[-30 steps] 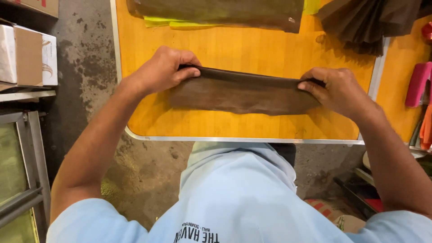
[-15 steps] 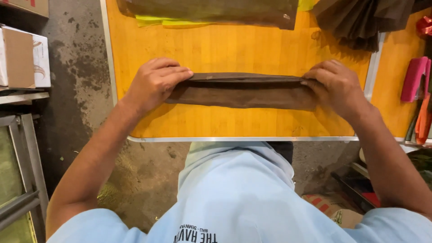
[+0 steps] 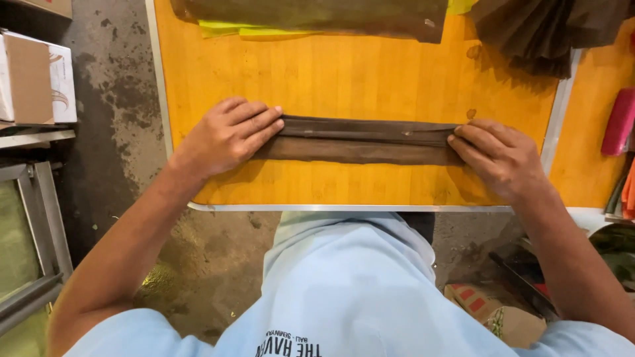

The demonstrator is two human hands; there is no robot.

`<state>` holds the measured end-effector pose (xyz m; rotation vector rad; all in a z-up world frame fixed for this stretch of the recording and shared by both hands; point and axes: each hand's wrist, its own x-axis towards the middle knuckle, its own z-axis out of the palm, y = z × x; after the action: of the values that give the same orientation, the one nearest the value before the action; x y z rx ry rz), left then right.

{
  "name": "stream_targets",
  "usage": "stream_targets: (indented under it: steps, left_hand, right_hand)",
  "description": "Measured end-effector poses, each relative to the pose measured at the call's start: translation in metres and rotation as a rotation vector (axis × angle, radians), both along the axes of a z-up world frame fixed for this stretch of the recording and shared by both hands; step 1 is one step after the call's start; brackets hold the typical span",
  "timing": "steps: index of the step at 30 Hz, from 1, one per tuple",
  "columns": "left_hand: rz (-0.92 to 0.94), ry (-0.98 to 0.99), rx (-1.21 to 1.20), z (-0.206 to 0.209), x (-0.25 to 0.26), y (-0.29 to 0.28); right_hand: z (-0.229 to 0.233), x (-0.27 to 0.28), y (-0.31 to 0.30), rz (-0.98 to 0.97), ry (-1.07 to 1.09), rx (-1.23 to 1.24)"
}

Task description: The person folds a large sheet of brown paper multiple times on a yellow table, creating a narrow strip. They then gather several folded strips, fan them out, and secure them with a small piece of tape. Finally, they fold another sheet of brown paper in half.

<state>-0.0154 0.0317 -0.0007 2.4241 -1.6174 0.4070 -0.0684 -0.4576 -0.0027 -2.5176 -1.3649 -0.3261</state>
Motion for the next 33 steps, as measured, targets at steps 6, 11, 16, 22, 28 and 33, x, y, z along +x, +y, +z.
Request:
stream_targets:
  steps: [6, 11, 16, 22, 28, 33]
  left_hand:
    - [-0.040, -0.010, 0.012, 0.001, 0.001, 0.003]
    - [-0.033, -0.042, -0.082, 0.011, 0.004, -0.001]
    - [-0.005, 0.143, -0.118, -0.001, 0.004, 0.009]
    - [0.035, 0.305, -0.132, -0.009, 0.004, 0.019]
    - [0.151, 0.481, -0.123, 0.004, 0.004, 0.014]
    - [0.349, 0.446, -0.208, 0.014, -0.005, -0.010]
  right_hand:
    - [0.004, -0.003, 0.003, -0.023, 0.029, 0.034]
    - [0.004, -0.001, 0.000, -0.014, 0.056, -0.012]
    - [0.007, 0.001, -0.003, -0.017, 0.080, -0.068]
    - [0.012, 0.000, -0.003, -0.064, 0.197, -0.043]
    - [0.005, -0.001, -0.010, -0.051, 0.218, -0.101]
    - [0.004, 0.000, -0.010, -0.028, 0.177, -0.081]
